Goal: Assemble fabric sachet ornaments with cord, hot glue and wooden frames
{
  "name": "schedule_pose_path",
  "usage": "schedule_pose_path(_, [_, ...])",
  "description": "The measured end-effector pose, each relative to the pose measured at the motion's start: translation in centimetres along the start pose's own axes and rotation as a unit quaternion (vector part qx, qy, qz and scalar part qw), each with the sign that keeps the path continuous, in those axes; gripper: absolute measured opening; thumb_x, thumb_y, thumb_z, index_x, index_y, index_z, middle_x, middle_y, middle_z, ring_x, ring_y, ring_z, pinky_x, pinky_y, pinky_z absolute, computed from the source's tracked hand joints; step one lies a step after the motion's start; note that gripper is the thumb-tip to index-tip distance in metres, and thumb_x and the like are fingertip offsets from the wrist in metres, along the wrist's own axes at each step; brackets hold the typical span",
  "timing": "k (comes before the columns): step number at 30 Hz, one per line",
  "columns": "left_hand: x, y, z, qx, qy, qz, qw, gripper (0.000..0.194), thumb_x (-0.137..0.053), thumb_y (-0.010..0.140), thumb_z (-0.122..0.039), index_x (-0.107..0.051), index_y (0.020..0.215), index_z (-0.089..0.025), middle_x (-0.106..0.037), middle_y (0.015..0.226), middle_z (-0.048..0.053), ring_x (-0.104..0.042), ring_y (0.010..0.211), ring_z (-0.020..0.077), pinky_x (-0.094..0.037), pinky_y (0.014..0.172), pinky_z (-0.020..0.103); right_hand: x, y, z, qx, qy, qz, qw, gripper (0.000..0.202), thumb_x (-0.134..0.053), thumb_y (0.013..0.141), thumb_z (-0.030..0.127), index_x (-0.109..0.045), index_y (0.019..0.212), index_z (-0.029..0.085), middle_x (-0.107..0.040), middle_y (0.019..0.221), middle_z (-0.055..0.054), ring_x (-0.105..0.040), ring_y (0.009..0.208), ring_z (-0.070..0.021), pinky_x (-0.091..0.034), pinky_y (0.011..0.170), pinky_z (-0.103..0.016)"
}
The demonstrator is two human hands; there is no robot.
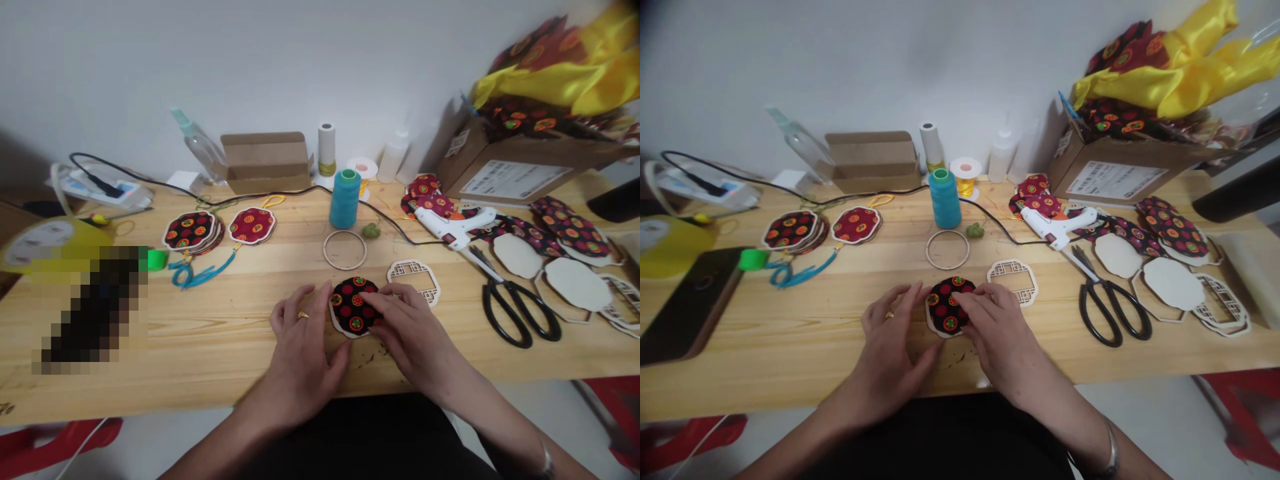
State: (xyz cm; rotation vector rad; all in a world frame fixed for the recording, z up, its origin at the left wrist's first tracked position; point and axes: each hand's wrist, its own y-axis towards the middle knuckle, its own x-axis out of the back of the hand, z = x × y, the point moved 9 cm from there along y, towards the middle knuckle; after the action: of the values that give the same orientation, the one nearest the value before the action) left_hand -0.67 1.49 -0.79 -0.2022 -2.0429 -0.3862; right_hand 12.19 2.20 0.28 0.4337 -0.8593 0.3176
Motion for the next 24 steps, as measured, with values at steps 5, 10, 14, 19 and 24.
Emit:
schedule_pose_path(5, [0.0,0.0,0.0,0.000,-0.003,-0.003,1.000,0.073,-0.056,0.076,-0.022,-0.021,0.140,-0.016,-0.051,0.128,0.013,-0.030,0.126,0.0312,-0.023,0.101,0.050,1.4,-0.1,-0.3,-0.008,0.004,-0.053,0.999,0.037,-0.045,0.087,0.008,-0.048,0.123,0.016,-0.061,0.110,-0.010,-0.045,0.107,-0.0224,-0.044,0.091,-0.040])
schedule_pose_path(10, [0.2,0.2,-0.1,0.006,-0.014,0.001,1.000,0.072,-0.055,0.074,-0.017,-0.025,0.139,-0.016,-0.048,0.131,0.013,-0.029,0.127,0.0311,-0.024,0.101,0.051,4.0,-0.5,-1.7,-0.056,0.009,-0.160,0.985,0.032,-0.043,0.087,0.007,-0.054,0.115,0.019,-0.061,0.106,-0.008,-0.051,0.103,-0.0201,-0.044,0.091,-0.040])
schedule_pose_path(14, [0.3,0.1,-0.2,-0.003,-0.005,0.002,1.000,0.072,-0.056,0.073,-0.018,-0.025,0.139,-0.017,-0.049,0.131,0.013,-0.028,0.128,0.0317,-0.023,0.101,0.052,4.1,-0.8,-2.0,-0.069,0.005,-0.174,0.982,0.030,-0.044,0.087,0.008,-0.054,0.113,0.019,-0.062,0.101,-0.007,-0.052,0.100,-0.0190,-0.045,0.089,-0.038])
schedule_pose_path(19, [0.2,0.1,-0.2,-0.002,0.012,0.002,1.000,0.070,-0.057,0.076,-0.023,-0.025,0.139,-0.017,-0.055,0.123,0.012,-0.029,0.127,0.0320,-0.024,0.100,0.051,3.0,-0.9,-2.1,-0.084,-0.029,-0.147,0.985,0.029,-0.051,0.086,0.016,-0.053,0.115,0.017,-0.063,0.092,-0.007,-0.053,0.093,-0.0207,-0.048,0.080,-0.037])
schedule_pose_path(24, [0.1,0.1,-0.2,-0.007,0.027,0.002,1.000,0.070,-0.058,0.077,-0.024,-0.025,0.138,-0.016,-0.054,0.124,0.013,-0.030,0.126,0.0320,-0.025,0.099,0.051,2.0,-0.9,-2.3,-0.115,-0.075,-0.116,0.984,0.045,-0.061,0.081,0.030,-0.048,0.121,0.015,-0.063,0.089,-0.006,-0.054,0.088,-0.0223,-0.049,0.078,-0.039])
